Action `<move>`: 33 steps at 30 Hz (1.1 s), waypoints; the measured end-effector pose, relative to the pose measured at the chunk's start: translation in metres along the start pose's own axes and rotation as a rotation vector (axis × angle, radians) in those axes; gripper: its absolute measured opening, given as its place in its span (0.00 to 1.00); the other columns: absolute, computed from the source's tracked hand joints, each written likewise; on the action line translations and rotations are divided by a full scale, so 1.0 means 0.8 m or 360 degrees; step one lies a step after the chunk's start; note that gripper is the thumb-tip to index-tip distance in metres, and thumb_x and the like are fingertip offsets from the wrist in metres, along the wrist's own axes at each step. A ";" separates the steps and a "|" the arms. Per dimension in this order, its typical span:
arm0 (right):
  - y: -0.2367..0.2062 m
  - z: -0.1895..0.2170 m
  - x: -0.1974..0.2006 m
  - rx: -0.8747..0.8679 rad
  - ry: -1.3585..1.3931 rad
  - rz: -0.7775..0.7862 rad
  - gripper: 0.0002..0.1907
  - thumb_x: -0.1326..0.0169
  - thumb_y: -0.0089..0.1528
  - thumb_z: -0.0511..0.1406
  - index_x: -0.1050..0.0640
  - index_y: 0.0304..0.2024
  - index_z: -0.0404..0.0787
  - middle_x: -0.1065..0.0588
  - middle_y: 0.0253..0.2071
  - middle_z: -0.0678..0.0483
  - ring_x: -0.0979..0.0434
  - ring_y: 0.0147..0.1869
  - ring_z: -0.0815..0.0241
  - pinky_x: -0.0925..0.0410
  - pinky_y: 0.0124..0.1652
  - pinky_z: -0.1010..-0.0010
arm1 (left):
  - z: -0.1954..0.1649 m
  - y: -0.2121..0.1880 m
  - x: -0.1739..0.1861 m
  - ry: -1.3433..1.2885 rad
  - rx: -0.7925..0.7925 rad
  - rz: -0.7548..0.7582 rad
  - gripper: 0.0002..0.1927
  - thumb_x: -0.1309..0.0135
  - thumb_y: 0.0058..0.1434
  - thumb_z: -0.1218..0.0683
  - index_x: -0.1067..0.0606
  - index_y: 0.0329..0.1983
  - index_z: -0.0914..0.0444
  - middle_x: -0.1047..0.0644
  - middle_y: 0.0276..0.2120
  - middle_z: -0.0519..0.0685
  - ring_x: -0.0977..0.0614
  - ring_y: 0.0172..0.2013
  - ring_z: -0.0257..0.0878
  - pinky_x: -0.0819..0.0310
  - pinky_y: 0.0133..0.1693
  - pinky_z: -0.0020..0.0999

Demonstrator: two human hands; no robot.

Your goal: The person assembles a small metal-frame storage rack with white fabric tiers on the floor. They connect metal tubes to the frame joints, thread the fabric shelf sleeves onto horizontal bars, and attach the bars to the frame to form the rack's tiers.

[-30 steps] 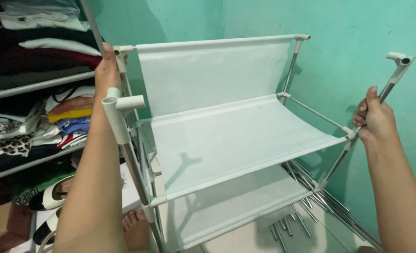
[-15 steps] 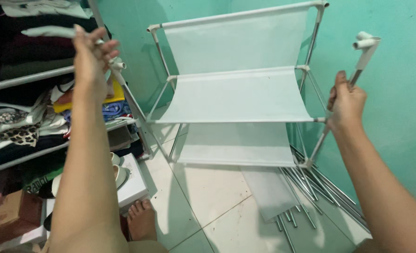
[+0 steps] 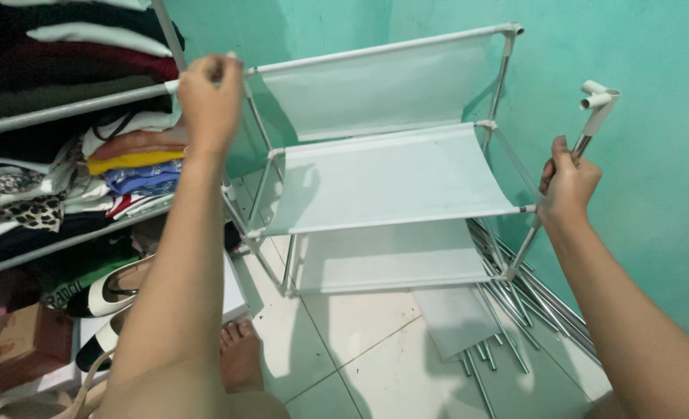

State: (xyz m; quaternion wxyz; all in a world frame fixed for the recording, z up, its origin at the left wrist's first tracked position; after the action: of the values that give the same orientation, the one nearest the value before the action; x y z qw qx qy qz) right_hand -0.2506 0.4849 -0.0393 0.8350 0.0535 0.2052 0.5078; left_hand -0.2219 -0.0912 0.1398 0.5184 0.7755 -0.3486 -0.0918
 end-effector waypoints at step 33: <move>0.002 -0.094 0.067 -0.0636 0.0025 0.0930 0.16 0.42 0.66 0.38 0.27 0.24 0.40 0.28 0.27 0.53 0.29 0.35 0.60 0.37 0.40 0.68 | -0.070 -0.303 -0.426 0.0453 0.0410 0.1396 0.19 0.41 0.60 0.57 0.23 0.56 0.53 0.26 0.55 0.49 0.25 0.56 0.47 0.31 0.56 0.47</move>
State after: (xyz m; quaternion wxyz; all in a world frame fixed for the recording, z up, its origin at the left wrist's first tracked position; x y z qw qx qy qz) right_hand -0.2598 0.5234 -0.1227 0.6468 -0.0585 0.0841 0.7557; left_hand -0.3382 0.2202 -0.1205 0.4505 0.6181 -0.5769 0.2867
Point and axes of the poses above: each hand's wrist, its own y-axis towards the middle knuckle, its own x-axis out of the back of the hand, z = x × y, the point moved 6 cm from there along y, towards the middle knuckle
